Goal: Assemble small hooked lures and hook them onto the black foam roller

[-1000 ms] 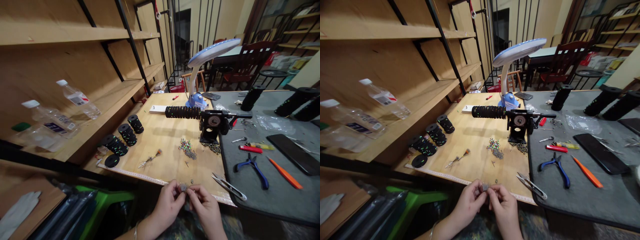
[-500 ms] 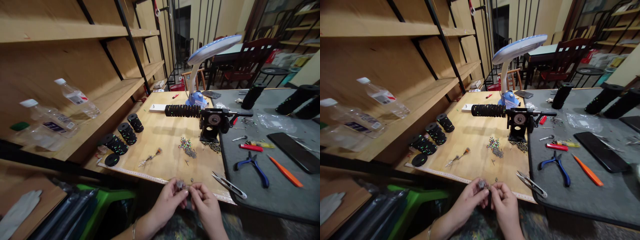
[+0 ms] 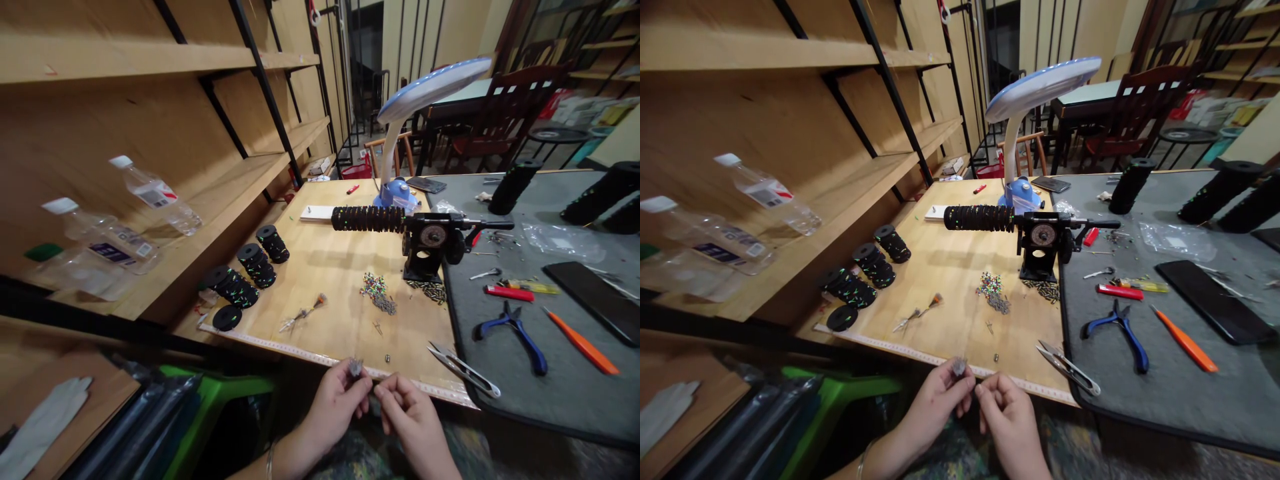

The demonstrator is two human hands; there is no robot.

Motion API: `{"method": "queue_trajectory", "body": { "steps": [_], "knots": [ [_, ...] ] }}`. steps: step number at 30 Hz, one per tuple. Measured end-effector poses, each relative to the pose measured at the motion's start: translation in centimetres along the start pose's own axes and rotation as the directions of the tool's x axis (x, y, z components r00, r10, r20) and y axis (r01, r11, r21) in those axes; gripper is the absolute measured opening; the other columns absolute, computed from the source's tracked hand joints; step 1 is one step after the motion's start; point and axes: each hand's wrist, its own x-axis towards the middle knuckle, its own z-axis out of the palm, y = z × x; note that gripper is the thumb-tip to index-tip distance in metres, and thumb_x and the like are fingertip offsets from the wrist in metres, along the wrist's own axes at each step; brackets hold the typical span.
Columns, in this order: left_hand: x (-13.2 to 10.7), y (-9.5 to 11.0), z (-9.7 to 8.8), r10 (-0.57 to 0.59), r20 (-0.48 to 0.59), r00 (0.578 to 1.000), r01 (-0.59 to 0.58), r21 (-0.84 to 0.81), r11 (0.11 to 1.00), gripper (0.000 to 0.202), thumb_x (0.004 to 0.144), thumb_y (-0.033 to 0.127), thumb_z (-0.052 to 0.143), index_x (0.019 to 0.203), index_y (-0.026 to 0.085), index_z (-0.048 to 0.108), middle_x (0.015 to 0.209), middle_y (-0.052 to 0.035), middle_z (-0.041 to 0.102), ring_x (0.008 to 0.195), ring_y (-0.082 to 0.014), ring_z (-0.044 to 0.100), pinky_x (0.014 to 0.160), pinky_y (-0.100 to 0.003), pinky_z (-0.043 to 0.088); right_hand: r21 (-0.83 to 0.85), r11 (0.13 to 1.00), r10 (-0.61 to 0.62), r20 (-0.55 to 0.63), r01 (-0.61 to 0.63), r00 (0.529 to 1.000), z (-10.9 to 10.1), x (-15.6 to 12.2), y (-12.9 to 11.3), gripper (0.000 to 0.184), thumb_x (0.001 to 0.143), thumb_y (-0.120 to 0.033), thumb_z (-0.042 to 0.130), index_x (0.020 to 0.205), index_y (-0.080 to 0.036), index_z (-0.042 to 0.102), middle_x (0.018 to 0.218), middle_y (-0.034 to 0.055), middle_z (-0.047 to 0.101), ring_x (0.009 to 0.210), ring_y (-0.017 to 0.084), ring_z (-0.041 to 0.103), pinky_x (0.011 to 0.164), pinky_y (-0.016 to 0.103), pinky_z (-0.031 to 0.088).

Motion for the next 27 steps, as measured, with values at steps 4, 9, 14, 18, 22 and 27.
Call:
{"method": "queue_trajectory", "body": {
  "steps": [4,9,14,18,22,27],
  "knots": [
    [-0.1,0.2,-0.2,-0.012,0.006,1.0,0.012,-0.007,1.0,0.04,0.071,0.051,0.07,0.072,0.016,0.051,0.051,0.006,0.049,0.045,-0.0073,0.043,0.046,-0.019,0.034,0.001,1.0,-0.017,-0.002,0.017,1.0,0.1,-0.1,-0.1,0.048,0.074,-0.063,0.064,0.063,-0.018,0.054,0.045,-0.005,0.049,0.04,0.008,0.04,0.044,0.021,0.03],
    [-0.1,0.1,-0.4,-0.032,0.043,0.999,0.032,-0.001,0.999,0.037,0.073,0.049,0.07,0.074,0.017,0.051,0.051,0.0057,0.049,0.045,-0.0075,0.043,0.046,-0.02,0.033,-0.075,0.993,-0.094,-0.075,0.089,0.993,-0.3,0.4,-0.2,0.042,0.077,-0.058,0.065,0.069,-0.016,0.062,0.047,-0.0044,0.049,0.043,0.01,0.044,0.045,0.022,0.033],
    [-0.2,0.2,-0.3,-0.037,0.107,0.994,0.032,0.04,0.999,0.039,0.073,0.051,0.07,0.077,0.016,0.052,0.055,0.0053,0.049,0.047,-0.0075,0.043,0.047,-0.02,0.034,-0.15,0.982,-0.123,-0.036,0.116,0.992,-0.2,0.9,-0.5,0.038,0.078,-0.051,0.065,0.071,-0.015,0.069,0.051,-0.0015,0.054,0.045,0.011,0.045,0.045,0.022,0.035],
    [-0.2,0.1,-0.4,-0.018,0.15,0.989,0.001,0.116,0.993,0.038,0.078,0.051,0.065,0.077,0.016,0.051,0.056,0.0053,0.048,0.049,-0.008,0.043,0.049,-0.021,0.033,-0.167,0.978,-0.136,-0.04,0.128,0.99,0.1,1.0,-0.5,0.036,0.078,-0.049,0.064,0.07,-0.015,0.069,0.051,-0.0016,0.054,0.045,0.011,0.044,0.046,0.022,0.035],
    [-0.1,-0.3,-0.7,0.013,0.174,0.985,-0.048,0.195,0.98,0.032,0.083,0.047,0.059,0.077,0.016,0.05,0.056,0.0055,0.046,0.05,-0.0083,0.042,0.049,-0.021,0.032,-0.179,0.975,-0.142,-0.033,0.134,0.989,0.1,1.1,-0.3,0.035,0.079,-0.049,0.063,0.071,-0.015,0.069,0.05,-0.0016,0.054,0.045,0.011,0.044,0.046,0.022,0.035],
    [-0.1,0.2,-0.5,0.01,0.175,0.985,-0.056,0.257,0.965,0.028,0.086,0.043,0.055,0.077,0.017,0.05,0.056,0.0051,0.046,0.051,-0.009,0.043,0.049,-0.021,0.031,-0.207,0.964,-0.186,-0.074,0.167,0.98,-0.1,0.8,0.0,0.033,0.082,-0.048,0.062,0.073,-0.016,0.069,0.054,0.0003,0.059,0.048,0.013,0.048,0.048,0.022,0.038]
  ]
}}
